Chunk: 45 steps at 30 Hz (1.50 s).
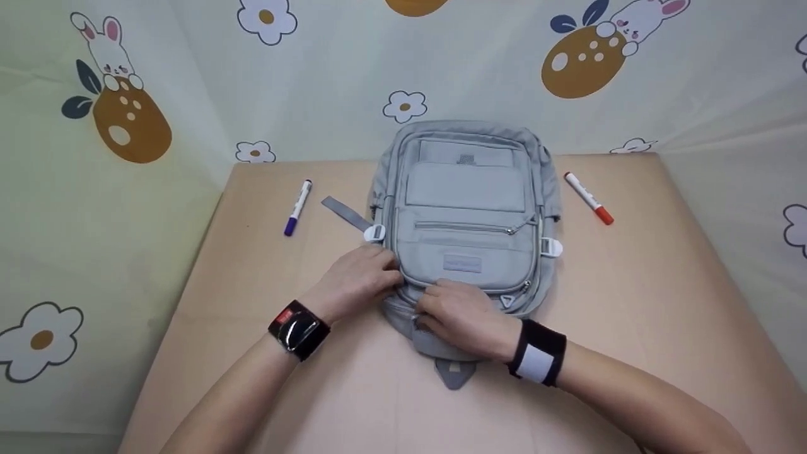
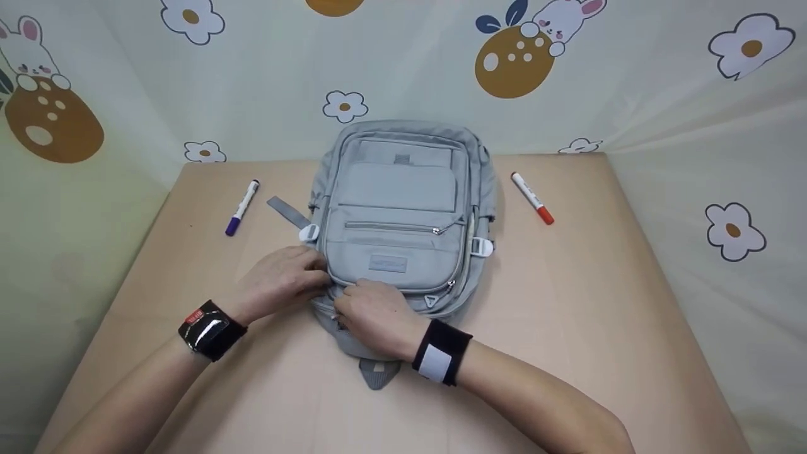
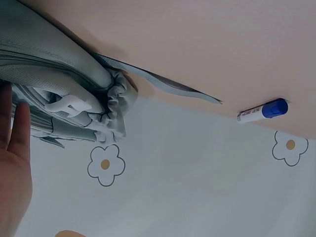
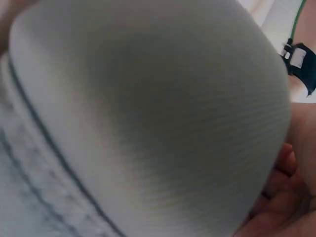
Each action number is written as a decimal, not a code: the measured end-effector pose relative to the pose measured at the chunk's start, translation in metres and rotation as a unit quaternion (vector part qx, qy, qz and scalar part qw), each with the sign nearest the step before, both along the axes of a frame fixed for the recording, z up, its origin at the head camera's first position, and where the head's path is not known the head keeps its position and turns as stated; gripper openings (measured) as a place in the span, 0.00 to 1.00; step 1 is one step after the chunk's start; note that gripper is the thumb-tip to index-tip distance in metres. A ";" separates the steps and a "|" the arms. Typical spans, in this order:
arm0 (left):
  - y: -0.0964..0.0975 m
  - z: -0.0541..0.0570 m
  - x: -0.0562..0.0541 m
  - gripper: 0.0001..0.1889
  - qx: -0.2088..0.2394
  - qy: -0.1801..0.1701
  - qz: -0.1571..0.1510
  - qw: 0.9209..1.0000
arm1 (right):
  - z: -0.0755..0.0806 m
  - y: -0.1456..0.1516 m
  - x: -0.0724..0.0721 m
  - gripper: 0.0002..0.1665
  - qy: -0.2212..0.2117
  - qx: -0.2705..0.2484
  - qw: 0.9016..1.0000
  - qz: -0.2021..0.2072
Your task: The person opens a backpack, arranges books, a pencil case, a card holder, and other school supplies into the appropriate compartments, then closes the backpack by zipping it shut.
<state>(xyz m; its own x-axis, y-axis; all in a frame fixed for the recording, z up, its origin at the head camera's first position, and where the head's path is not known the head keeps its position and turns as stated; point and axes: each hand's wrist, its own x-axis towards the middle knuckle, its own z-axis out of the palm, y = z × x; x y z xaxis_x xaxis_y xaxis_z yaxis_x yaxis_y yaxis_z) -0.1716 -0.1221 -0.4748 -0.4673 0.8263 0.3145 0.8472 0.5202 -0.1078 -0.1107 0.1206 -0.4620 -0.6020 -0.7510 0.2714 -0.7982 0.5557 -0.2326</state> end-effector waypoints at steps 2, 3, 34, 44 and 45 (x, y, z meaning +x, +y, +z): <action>-0.001 -0.001 0.000 0.09 -0.006 0.013 -0.008 1.000 | 0.001 0.003 0.000 0.04 -0.036 -0.024 0.999 -0.009; -0.002 -0.002 0.000 0.09 -0.008 0.017 -0.013 1.000 | 0.002 0.004 0.000 0.04 -0.056 -0.039 0.998 -0.013; -0.011 0.002 0.010 0.08 0.003 0.019 -0.022 1.000 | -0.002 0.086 0.012 0.10 -0.058 -0.089 0.994 -0.018; 0.040 0.008 0.036 0.07 0.069 0.075 -0.071 0.992 | -0.006 0.081 0.015 0.09 -0.112 -0.124 0.984 -0.059; 0.046 0.009 0.038 0.07 0.060 0.073 -0.063 0.993 | -0.006 0.081 0.015 0.10 -0.116 -0.134 0.982 -0.063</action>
<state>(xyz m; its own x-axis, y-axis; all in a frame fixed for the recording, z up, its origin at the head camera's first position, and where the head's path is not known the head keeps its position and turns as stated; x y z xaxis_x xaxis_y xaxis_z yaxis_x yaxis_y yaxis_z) -0.1334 -0.0762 -0.4655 -0.3038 0.8281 0.4712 0.8867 0.4267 -0.1782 -0.0955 0.2014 -0.4680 -0.7543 -0.5871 0.2938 -0.6356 0.5409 -0.5509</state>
